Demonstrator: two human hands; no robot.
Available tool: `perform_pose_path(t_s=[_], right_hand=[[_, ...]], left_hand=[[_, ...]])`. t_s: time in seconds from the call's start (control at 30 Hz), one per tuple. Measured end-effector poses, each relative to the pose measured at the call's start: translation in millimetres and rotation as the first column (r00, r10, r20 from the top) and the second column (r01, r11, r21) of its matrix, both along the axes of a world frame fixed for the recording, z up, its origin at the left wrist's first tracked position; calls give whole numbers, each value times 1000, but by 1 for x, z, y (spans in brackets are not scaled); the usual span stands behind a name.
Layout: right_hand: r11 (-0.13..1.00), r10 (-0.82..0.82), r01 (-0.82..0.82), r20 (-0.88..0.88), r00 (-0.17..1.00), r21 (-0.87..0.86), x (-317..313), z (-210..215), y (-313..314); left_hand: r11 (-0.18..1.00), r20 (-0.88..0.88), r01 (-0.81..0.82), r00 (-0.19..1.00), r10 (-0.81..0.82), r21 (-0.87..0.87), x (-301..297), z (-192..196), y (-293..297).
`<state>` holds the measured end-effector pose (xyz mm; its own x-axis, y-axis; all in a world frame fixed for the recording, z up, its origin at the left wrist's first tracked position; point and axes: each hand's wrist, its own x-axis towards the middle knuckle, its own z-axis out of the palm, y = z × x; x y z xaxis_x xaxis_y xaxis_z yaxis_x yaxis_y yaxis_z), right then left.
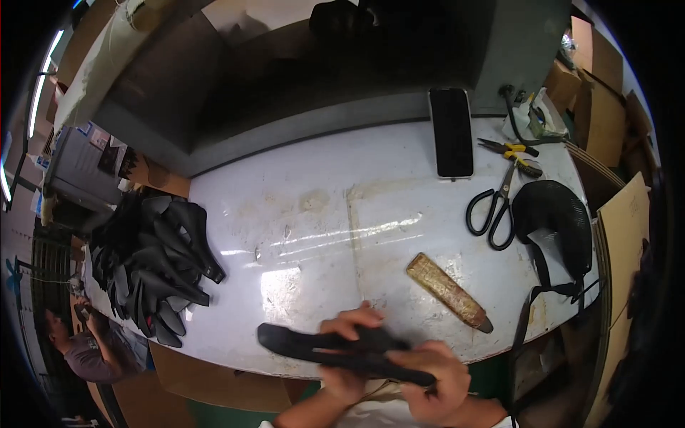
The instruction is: Trimming and inspecting plastic bicycle saddle shells at a manufacturing workstation.
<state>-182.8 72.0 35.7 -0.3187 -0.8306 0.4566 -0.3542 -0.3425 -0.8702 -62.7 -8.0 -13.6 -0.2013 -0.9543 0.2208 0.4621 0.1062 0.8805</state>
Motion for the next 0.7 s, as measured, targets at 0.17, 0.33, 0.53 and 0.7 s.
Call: perform_pose_path(t_s=[0.17, 0.33, 0.53, 0.7], right_hand=[[974, 226, -223, 206, 952, -41, 33, -10, 11], [961, 268, -273, -123, 956, -30, 3, 12, -10], [895, 445, -432, -159, 881, 113, -36, 56, -41], [930, 306, -366, -520, 797, -14, -36, 40, -37]], left_hand=[[961, 161, -72, 980, 118, -267, 40, 17, -16], [721, 500, 180, 827, 257, -669, 84, 36, -64], [201, 649, 633, 633, 422, -748, 61, 62, -92], [147, 589, 597, 666, 457, -789, 54, 61, -83]])
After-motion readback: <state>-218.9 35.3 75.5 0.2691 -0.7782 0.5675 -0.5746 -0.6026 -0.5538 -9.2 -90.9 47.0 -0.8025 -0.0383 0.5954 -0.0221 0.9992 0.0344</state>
